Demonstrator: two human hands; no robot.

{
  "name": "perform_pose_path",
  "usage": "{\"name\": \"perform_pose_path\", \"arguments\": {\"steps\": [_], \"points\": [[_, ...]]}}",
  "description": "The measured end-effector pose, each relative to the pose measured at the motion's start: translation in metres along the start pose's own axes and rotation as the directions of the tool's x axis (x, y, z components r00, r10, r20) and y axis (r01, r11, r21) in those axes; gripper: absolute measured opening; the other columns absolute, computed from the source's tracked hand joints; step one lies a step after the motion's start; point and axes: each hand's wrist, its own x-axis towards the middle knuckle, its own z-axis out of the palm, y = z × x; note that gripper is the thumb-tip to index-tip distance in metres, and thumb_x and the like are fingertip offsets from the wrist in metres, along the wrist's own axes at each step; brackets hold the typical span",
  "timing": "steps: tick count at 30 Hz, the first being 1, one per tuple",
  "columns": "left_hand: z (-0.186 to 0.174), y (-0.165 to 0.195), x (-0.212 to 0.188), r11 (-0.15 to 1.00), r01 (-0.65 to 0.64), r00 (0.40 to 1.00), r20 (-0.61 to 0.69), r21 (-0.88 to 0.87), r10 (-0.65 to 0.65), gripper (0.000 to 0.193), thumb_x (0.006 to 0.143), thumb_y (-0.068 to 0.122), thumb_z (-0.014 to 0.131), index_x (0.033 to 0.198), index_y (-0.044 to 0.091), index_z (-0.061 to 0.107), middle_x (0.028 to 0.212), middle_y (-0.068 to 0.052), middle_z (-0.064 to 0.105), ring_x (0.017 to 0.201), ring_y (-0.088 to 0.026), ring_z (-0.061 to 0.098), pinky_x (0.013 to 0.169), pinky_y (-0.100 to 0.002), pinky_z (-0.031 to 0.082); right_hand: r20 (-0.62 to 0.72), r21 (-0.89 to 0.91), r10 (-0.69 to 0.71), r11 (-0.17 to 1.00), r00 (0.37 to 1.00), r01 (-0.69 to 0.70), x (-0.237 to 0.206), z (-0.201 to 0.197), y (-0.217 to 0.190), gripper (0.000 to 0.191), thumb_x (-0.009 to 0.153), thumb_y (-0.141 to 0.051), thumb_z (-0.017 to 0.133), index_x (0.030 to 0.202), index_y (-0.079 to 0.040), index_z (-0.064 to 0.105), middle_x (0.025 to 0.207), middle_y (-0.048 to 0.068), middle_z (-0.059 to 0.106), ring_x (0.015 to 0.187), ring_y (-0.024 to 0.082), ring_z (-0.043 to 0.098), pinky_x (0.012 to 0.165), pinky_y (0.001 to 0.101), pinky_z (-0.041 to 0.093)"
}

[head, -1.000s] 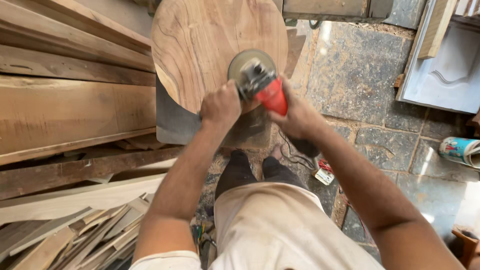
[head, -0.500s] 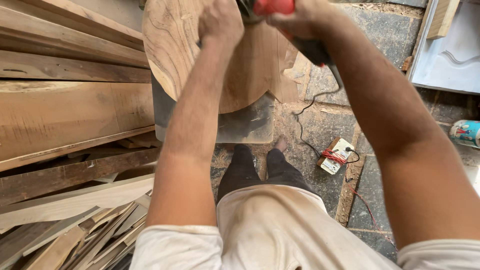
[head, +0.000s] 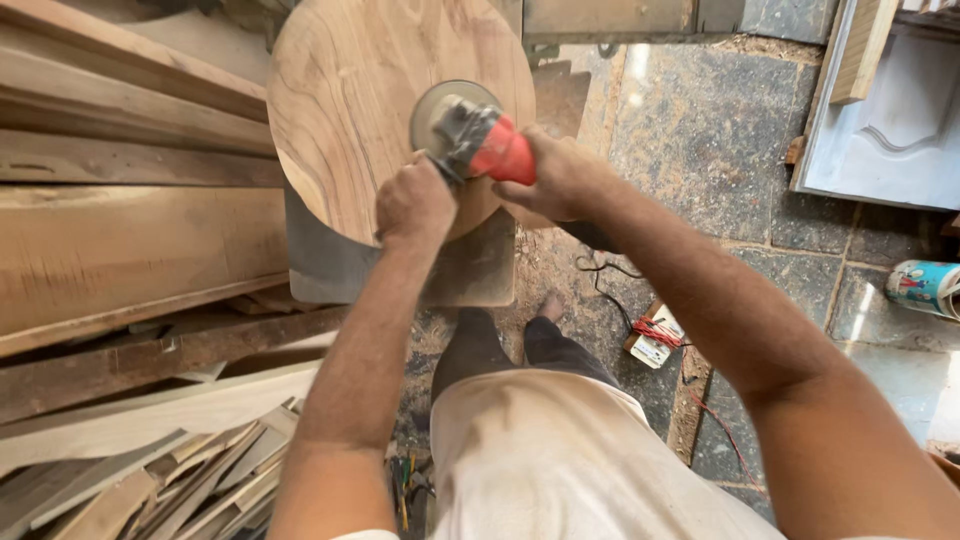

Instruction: The person uses an angle grinder to smooth the surface and edges of a round wooden piece. They hold the wood with one hand while operating the tool with the other, moving the grinder along the perimeter and across the face of the wood.

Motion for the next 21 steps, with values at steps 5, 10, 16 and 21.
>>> {"name": "perform_pose_path", "arguments": {"steps": [5,10,16,21], "points": [[0.018,0.067,0.044,0.991,-0.128,0.991,0.026,-0.045,0.130,0.021,0.103,0.017,0.053,0.101,0.001,0.067,0.084,-0.018,0.075,0.075,-0.030,0.076,0.057,-0.042,0.062,-0.057,0.084,0.181,0.981,0.982,-0.176,0.005,-0.031,0.051,0.066,0.087,-0.039,0.074,0.136,-0.003,0.050,0.101,0.019,0.070,0.083,0.030,0.073,0.082,0.0445,0.062],[0.022,0.078,0.104,0.979,-0.192,0.981,-0.004,-0.065,0.192,0.020,0.103,0.013,0.049,0.101,0.001,0.066,0.087,-0.019,0.074,0.078,-0.030,0.078,0.062,-0.043,0.065,-0.169,0.064,0.095,0.994,0.981,-0.085,0.046,-0.054,0.065,0.065,0.089,-0.041,0.075,0.134,0.000,0.052,0.103,0.020,0.069,0.085,0.030,0.071,0.080,0.0451,0.062],[0.004,0.036,0.192,0.990,-0.140,0.960,-0.245,0.002,0.136,0.019,0.099,0.015,0.051,0.098,0.005,0.068,0.090,-0.019,0.075,0.083,-0.035,0.076,0.068,-0.047,0.063,-0.292,-0.121,-0.197,0.978,0.936,0.168,0.123,-0.090,0.016,0.062,0.088,-0.047,0.076,0.133,-0.007,0.060,0.105,0.020,0.071,0.088,0.030,0.073,0.079,0.0454,0.061],[0.004,0.002,0.215,0.999,-0.041,0.993,-0.112,-0.034,0.037,0.030,0.100,0.024,0.051,0.109,-0.001,0.065,0.096,-0.022,0.072,0.080,-0.033,0.075,0.060,-0.041,0.065,-0.274,-0.142,0.030,0.987,0.961,-0.071,0.137,-0.080,-0.012,0.064,0.098,-0.059,0.066,0.137,-0.009,0.060,0.104,0.022,0.071,0.083,0.033,0.074,0.075,0.0450,0.062]]}}
